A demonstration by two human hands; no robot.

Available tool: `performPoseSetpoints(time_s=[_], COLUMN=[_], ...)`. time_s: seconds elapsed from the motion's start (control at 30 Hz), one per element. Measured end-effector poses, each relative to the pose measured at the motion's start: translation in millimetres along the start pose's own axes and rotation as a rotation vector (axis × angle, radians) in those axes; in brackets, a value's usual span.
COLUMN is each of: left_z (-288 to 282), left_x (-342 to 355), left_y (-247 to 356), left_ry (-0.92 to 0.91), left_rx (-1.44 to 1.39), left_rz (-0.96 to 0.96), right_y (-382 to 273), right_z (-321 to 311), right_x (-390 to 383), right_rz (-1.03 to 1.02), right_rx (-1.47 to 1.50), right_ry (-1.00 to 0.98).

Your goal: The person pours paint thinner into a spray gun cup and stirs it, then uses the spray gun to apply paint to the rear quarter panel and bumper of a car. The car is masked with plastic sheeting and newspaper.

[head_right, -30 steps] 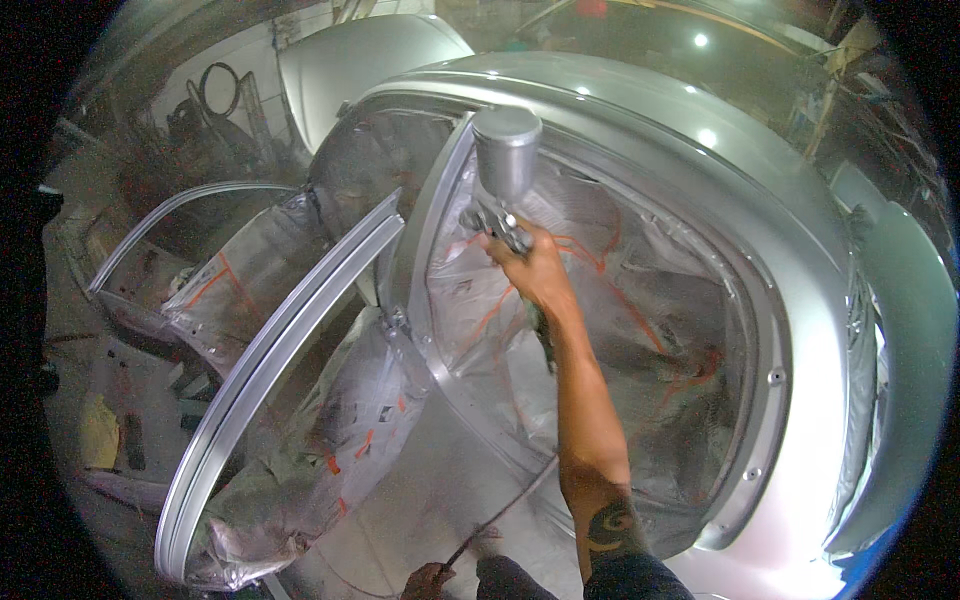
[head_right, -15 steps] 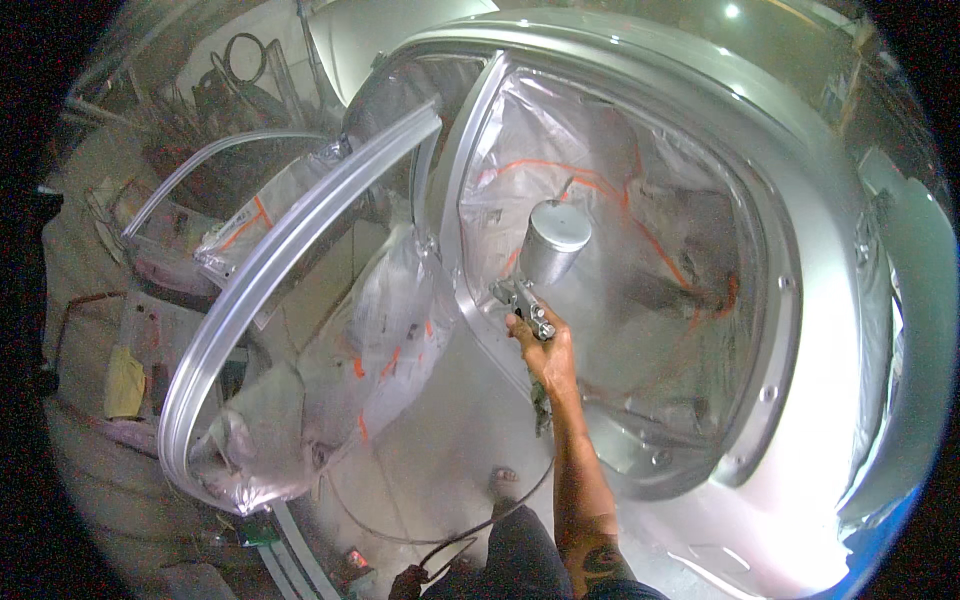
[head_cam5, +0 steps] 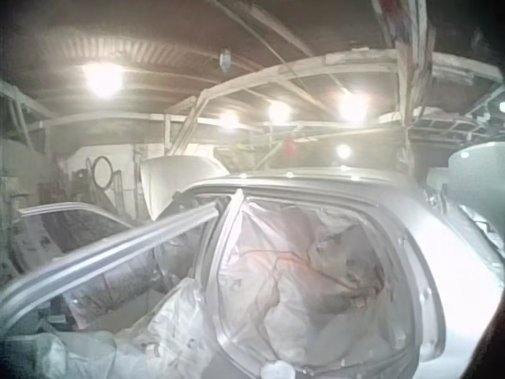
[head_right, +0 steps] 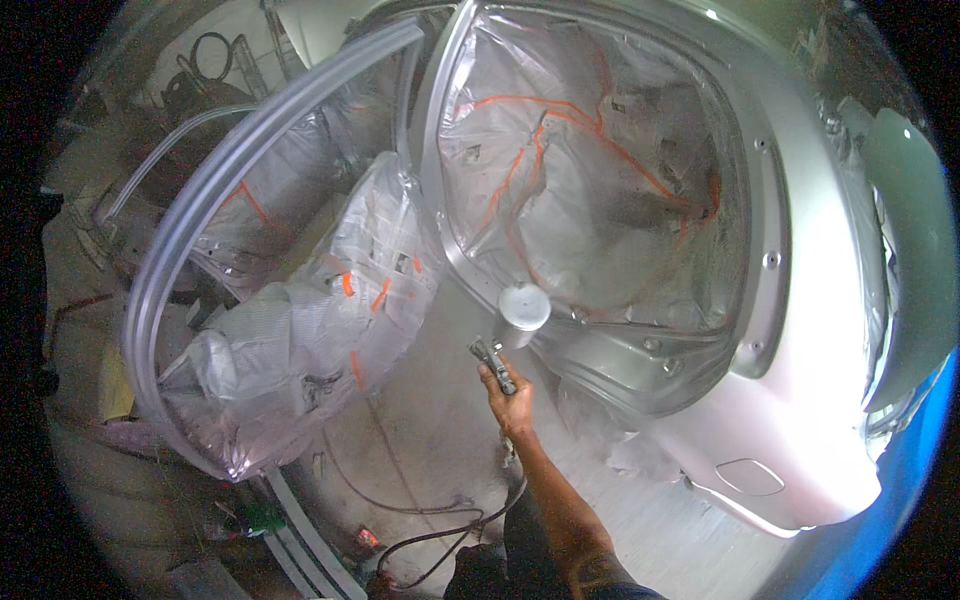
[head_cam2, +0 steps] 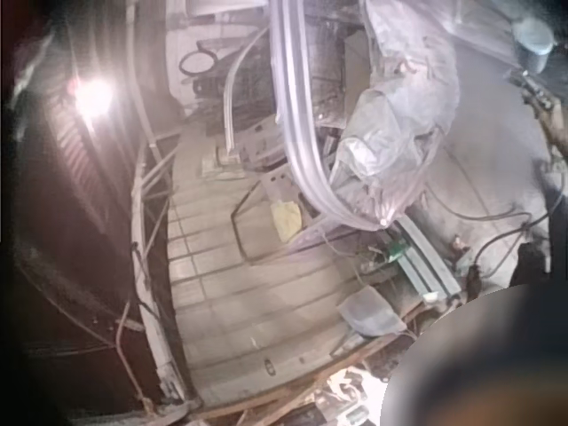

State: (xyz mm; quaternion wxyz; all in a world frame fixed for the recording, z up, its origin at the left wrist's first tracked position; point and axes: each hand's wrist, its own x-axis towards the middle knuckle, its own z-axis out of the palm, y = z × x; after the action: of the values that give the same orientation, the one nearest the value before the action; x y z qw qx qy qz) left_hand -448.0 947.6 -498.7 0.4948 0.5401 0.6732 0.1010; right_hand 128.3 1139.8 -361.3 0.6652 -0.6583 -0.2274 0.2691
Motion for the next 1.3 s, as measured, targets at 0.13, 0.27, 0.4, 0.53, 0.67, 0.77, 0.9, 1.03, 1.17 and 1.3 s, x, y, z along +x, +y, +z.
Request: performPoseSetpoints(time_s=[0.13, 0.27, 0.4, 0.53, 0.67, 0.77, 0.9, 1.03, 1.17, 1.3], left_z=[0.1, 18.0, 49.7, 86.8, 126.8, 146.4, 166.0, 175.7, 180.0, 183.3], left_x=[-9.6, -1.4, 22.0, 40.1, 81.7, 137.7, 199.5, 242.2, 259.4, 254.1], left_y=[-4.8, 23.4, 70.1, 143.1, 190.6, 184.0, 143.5, 99.2, 63.3, 37.0], left_ry=[0.160, 0.103, -0.079, -0.211, -0.141, -0.099, -0.003, 0.109, 0.352, 0.314], left_rx=[0.377, 0.455, 0.716, 0.656, 0.639, 0.672, 0.734, 0.720, 0.742, 0.696], left_rz=[0.127, 0.020, 0.103, -0.036, -0.031, 0.155, 0.195, 0.223, 0.484, 0.446], right_y=[89.6, 162.4, 198.2, 234.0, 277.5, 321.7, 380.7, 416.1, 442.9, 466.2], right_z=[27.5, 45.6, 52.5, 72.8, 81.7, 100.5, 121.3, 126.4, 109.6, 96.1], right_x=[45.8, 115.2, 173.0, 239.9, 294.8, 326.4, 338.7, 319.6, 254.4, 189.8], right_rz=[-0.042, -0.015, 0.012, -0.047, -0.057, -0.192, -0.311, -0.284, -0.282, -0.303], right_rx=[-0.030, -0.084, -0.120, -0.086, -0.125, -0.114, -0.094, -0.010, 0.119, 0.043], right_ry=[0.015, -0.001, -0.016, 0.027, 0.028, 0.051, 0.058, -0.001, -0.152, -0.284])
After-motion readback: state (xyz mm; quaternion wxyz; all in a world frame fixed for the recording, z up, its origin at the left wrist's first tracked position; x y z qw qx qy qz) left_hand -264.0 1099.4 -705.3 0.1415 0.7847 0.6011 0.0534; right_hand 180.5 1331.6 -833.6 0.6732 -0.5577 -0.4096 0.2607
